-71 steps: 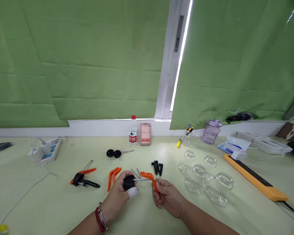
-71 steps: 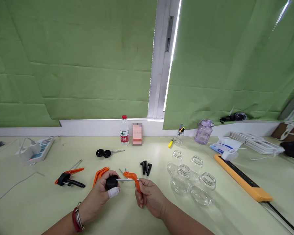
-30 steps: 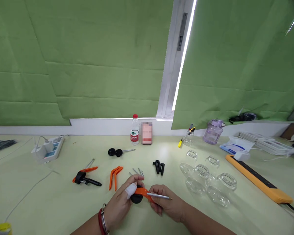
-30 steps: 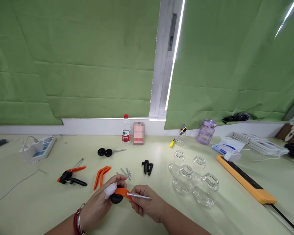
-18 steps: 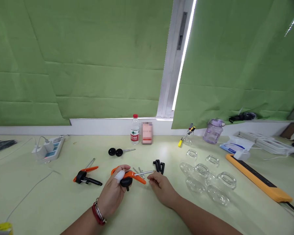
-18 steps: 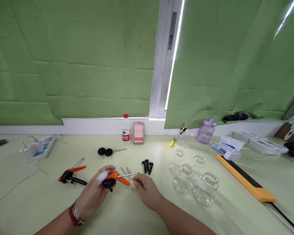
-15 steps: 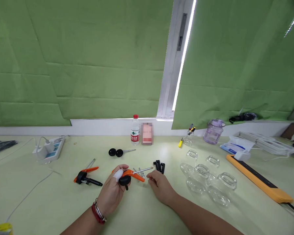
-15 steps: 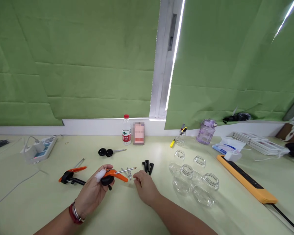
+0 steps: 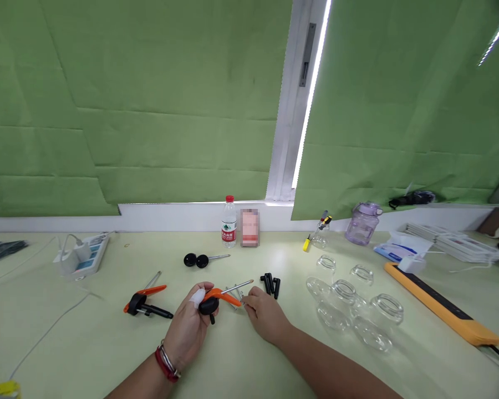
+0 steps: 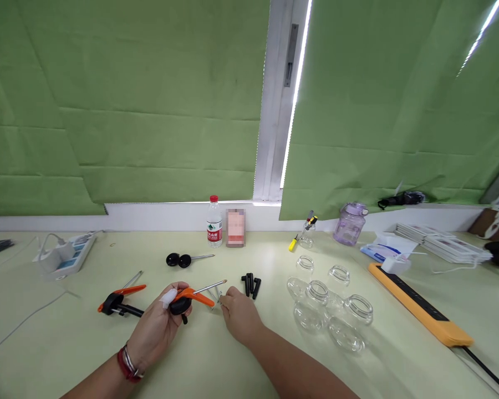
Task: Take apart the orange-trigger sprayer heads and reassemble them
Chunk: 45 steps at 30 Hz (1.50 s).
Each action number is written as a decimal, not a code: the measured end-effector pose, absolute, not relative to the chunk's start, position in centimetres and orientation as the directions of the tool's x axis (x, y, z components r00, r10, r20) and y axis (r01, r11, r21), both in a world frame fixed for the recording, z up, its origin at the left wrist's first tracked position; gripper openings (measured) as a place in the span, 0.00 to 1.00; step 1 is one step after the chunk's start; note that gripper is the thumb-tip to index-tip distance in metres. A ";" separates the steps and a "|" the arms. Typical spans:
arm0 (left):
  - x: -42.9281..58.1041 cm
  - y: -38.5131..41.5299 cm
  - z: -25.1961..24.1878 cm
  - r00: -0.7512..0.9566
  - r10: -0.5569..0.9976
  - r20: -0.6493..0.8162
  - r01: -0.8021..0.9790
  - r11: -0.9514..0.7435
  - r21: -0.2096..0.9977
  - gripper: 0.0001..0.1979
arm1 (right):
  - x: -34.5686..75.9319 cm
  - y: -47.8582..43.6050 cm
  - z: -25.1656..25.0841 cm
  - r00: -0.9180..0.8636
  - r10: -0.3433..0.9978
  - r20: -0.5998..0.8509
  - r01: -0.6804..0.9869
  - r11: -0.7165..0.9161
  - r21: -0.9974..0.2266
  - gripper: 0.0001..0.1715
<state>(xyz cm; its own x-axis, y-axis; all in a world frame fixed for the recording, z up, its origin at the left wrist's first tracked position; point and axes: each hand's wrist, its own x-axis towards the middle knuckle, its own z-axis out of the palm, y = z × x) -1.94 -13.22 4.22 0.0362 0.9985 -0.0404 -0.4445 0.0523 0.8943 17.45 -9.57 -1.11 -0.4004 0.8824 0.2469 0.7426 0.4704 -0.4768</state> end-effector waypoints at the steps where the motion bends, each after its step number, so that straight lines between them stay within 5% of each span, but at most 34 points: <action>1: -2.0 -13.2 4.2 0.034 0.999 -0.038 -0.441 0.049 0.896 0.11 | 17.4 -9.6 -1.1 -0.414 0.878 0.241 0.745 0.479 -0.465 0.15; 14: -2.0 -13.1 4.1 0.009 0.998 -0.056 -0.412 0.055 0.909 0.12 | 18.1 -11.4 -0.2 -0.518 0.839 0.167 0.758 0.541 -0.363 0.18; 22: -2.2 -13.1 3.6 0.025 0.998 -0.064 -0.425 0.068 0.903 0.12 | 17.7 -13.2 1.2 -0.755 0.649 0.091 0.652 0.758 0.002 0.08; 27: -1.8 -13.1 3.8 0.013 0.995 -0.096 -0.450 0.091 0.888 0.11 | 17.1 -14.1 1.3 -0.867 0.493 0.074 0.499 0.858 0.123 0.07; 36: -1.0 -13.4 3.2 0.066 0.991 -0.113 -0.480 0.131 0.868 0.12 | 15.5 -15.5 0.0 -0.953 0.266 0.145 0.291 0.938 0.191 0.05; 45: 0.0 -14.0 2.0 0.254 0.957 -0.138 -0.468 0.247 0.849 0.10 | 13.3 -16.0 -3.2 -0.970 0.175 0.167 0.206 0.960 0.190 0.05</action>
